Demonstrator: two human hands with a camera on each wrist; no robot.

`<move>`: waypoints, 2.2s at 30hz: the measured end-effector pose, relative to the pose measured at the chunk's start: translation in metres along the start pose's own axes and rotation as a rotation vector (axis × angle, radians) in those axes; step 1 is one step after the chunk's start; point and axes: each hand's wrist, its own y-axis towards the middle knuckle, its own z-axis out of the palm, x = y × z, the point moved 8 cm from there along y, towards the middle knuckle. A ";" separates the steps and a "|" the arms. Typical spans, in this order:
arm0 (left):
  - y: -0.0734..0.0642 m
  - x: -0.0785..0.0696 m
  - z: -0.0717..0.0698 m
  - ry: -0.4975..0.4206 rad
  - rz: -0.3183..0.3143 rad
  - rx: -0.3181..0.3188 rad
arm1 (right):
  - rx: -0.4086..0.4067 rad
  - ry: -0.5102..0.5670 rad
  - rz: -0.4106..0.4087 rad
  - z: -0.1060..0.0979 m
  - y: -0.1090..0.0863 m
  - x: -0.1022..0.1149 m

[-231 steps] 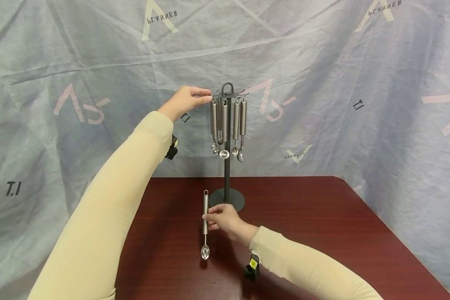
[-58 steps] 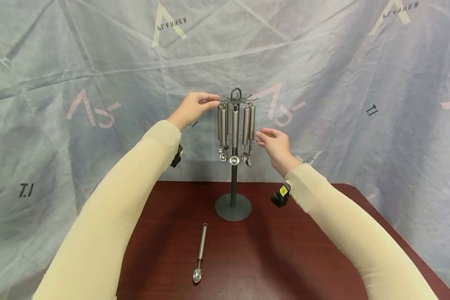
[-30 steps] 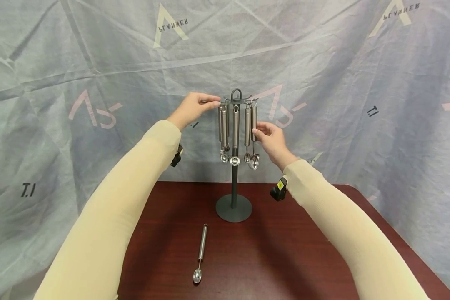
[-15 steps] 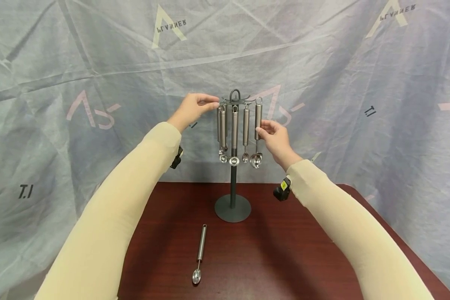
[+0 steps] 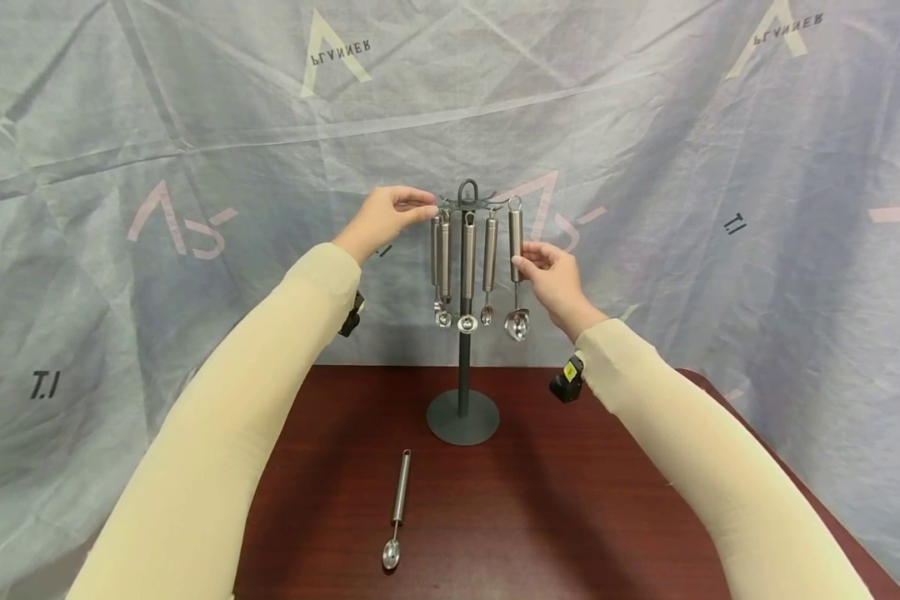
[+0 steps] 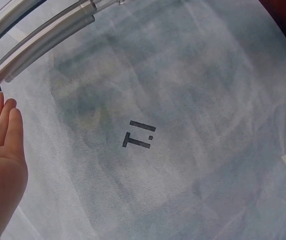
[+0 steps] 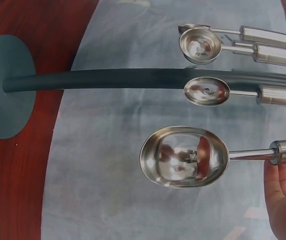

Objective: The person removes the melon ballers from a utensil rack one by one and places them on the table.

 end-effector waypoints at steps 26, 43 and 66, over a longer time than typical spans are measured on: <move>0.009 -0.005 0.014 0.006 -0.040 0.137 | -0.034 -0.019 0.110 -0.009 -0.014 -0.030; 0.004 -0.009 0.008 0.072 -0.040 0.127 | -0.034 0.044 0.209 -0.006 -0.029 -0.041; 0.002 -0.014 0.001 0.186 -0.020 0.177 | 0.021 0.135 0.341 0.002 -0.054 -0.055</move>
